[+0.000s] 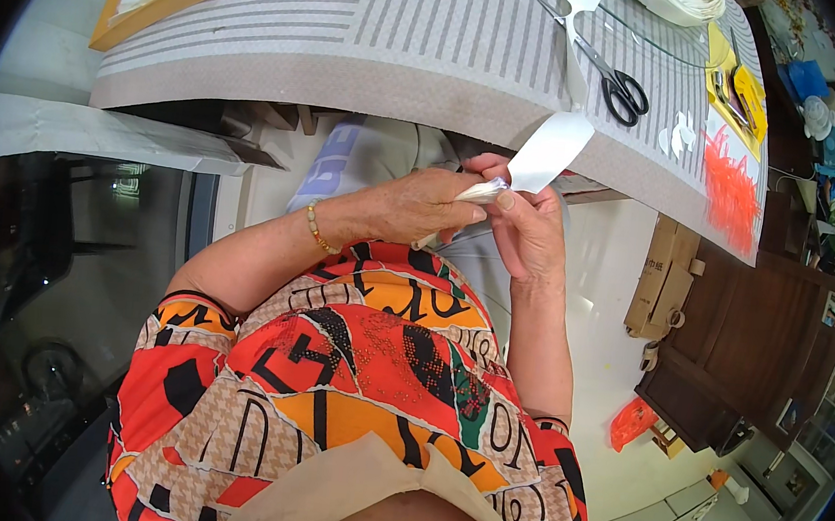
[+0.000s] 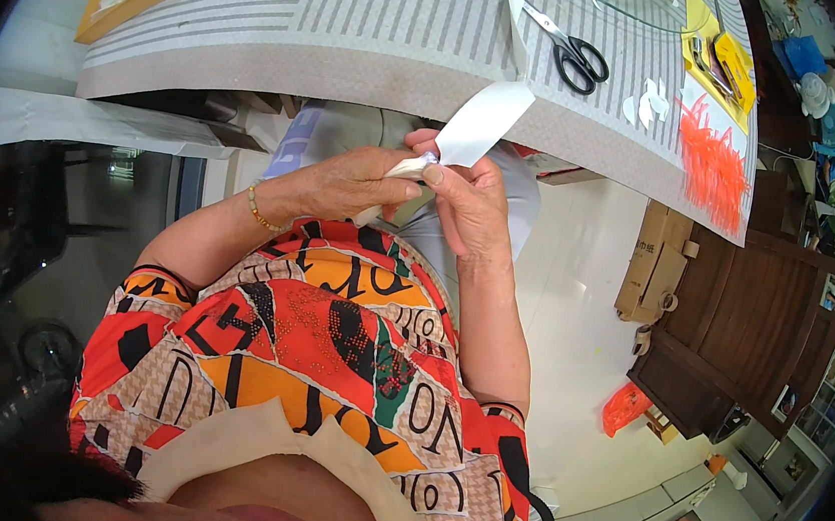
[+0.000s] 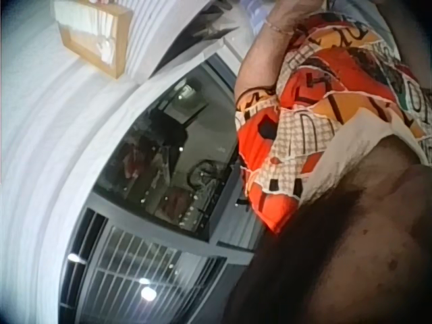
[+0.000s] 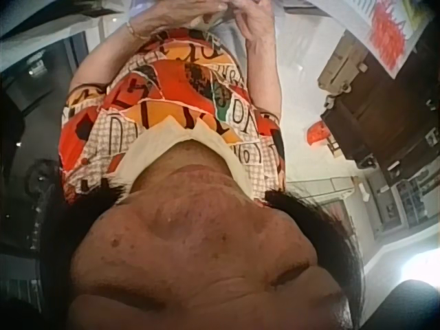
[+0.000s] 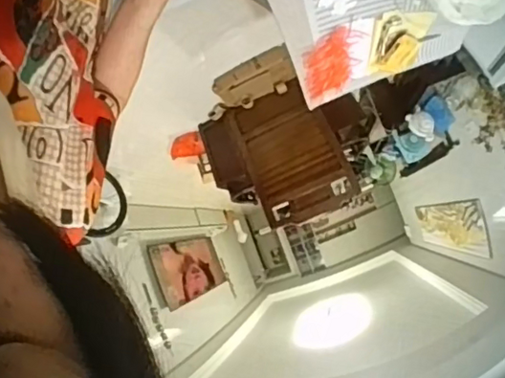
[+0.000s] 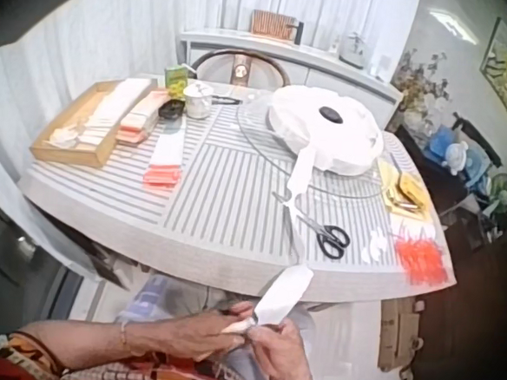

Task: Folding and connecting white plastic strips to create a decorative chain.

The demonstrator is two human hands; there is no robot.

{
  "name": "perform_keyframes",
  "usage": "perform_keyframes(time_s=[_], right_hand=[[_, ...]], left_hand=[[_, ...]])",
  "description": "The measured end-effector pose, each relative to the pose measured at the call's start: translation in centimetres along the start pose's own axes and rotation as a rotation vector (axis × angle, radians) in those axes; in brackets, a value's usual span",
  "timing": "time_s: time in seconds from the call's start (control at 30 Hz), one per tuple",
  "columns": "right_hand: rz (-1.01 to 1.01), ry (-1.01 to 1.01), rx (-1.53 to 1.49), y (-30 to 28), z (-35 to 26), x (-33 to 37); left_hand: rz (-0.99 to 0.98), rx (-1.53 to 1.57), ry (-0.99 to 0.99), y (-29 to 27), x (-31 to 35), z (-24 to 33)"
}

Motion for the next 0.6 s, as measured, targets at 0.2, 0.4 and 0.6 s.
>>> perform_keyframes(time_s=[0.2,0.4,0.6], right_hand=[[0.127,-0.012,0.035,-0.1,0.8,1.1],[0.147,-0.028,0.075,-0.5,0.7,0.6],[0.098,-0.037,0.115,0.5,-0.8,-0.8]], left_hand=[[-0.049,0.139,-0.13,1.1,0.6,-1.2],[0.028,0.027,-0.106,0.9,0.1,-0.3],[0.255,-0.43,0.183,-0.1,-1.5,-0.3]])
Point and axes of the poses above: each hand's wrist, its own x-axis away from the middle knuckle, its own y-axis out of the palm, z = x × y, the point moved 4 cm from there along -x, towards the middle knuckle, and after that the axes turned 10 degrees about x, right-handed, at the moved point
